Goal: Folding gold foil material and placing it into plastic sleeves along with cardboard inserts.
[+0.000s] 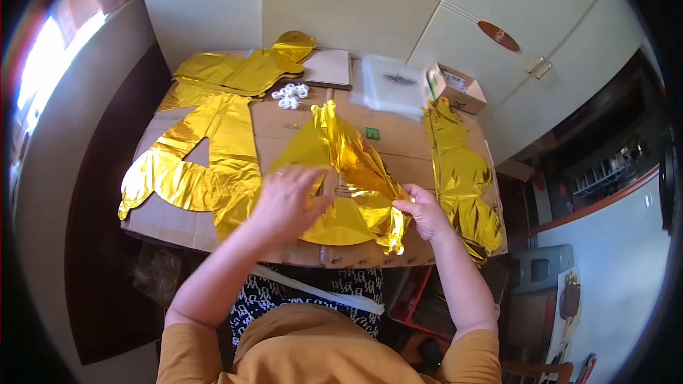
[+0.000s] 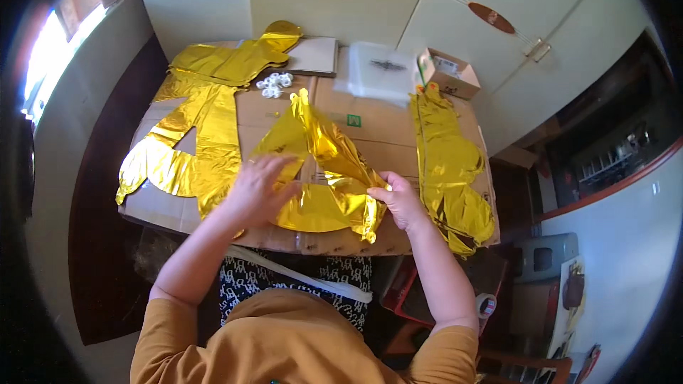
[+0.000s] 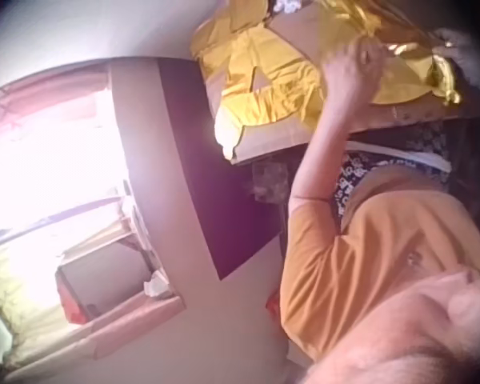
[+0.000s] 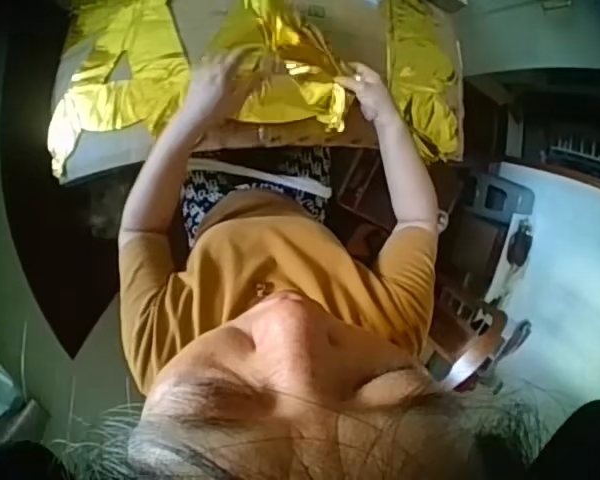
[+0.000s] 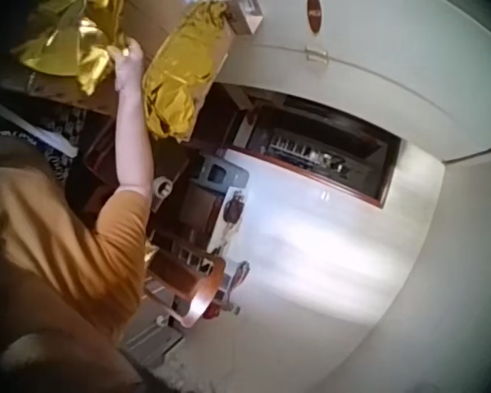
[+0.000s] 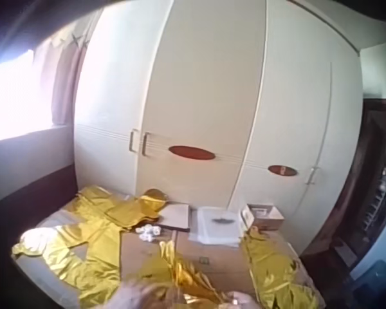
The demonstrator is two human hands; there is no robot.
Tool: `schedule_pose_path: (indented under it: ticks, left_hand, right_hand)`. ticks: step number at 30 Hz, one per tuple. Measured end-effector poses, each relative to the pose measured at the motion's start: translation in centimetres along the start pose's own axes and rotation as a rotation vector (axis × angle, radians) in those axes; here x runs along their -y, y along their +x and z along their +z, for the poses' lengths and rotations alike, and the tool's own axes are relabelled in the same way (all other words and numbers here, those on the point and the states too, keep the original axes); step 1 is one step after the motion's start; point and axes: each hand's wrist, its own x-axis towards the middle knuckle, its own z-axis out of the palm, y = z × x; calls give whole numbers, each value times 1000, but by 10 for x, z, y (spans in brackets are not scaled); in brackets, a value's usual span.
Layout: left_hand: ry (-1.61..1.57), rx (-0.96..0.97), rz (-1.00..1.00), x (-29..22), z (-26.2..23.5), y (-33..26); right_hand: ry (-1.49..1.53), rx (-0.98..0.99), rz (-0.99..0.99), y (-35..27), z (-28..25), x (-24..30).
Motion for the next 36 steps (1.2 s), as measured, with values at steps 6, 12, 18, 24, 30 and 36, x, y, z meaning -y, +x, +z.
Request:
schedule_pose_path:
  ticks: [6, 12, 18, 24, 30, 36]
  left_hand:
    - [423, -39, -212, 34, 21, -19]
    - [399, -211, -367, 1, 38, -79]
    - [139, 43, -306, 6, -10, -60]
    - [244, 192, 248, 21, 12, 56]
    - [218, 86, 535, 47, 70, 123]
    - [178, 94, 523, 20, 86, 139]
  right_hand:
    - [-911, -157, -416, -38, -4, 14]
    - [-994, 186, -597, -76, -8, 14]
    - [-737, 340, -545, -72, -22, 35]
    - [-1212, 90, -724, -52, 7, -1]
    - [-1238, 15, -793, -61, -17, -2]
    - [-801, -527, -560, 49, -131, 49]
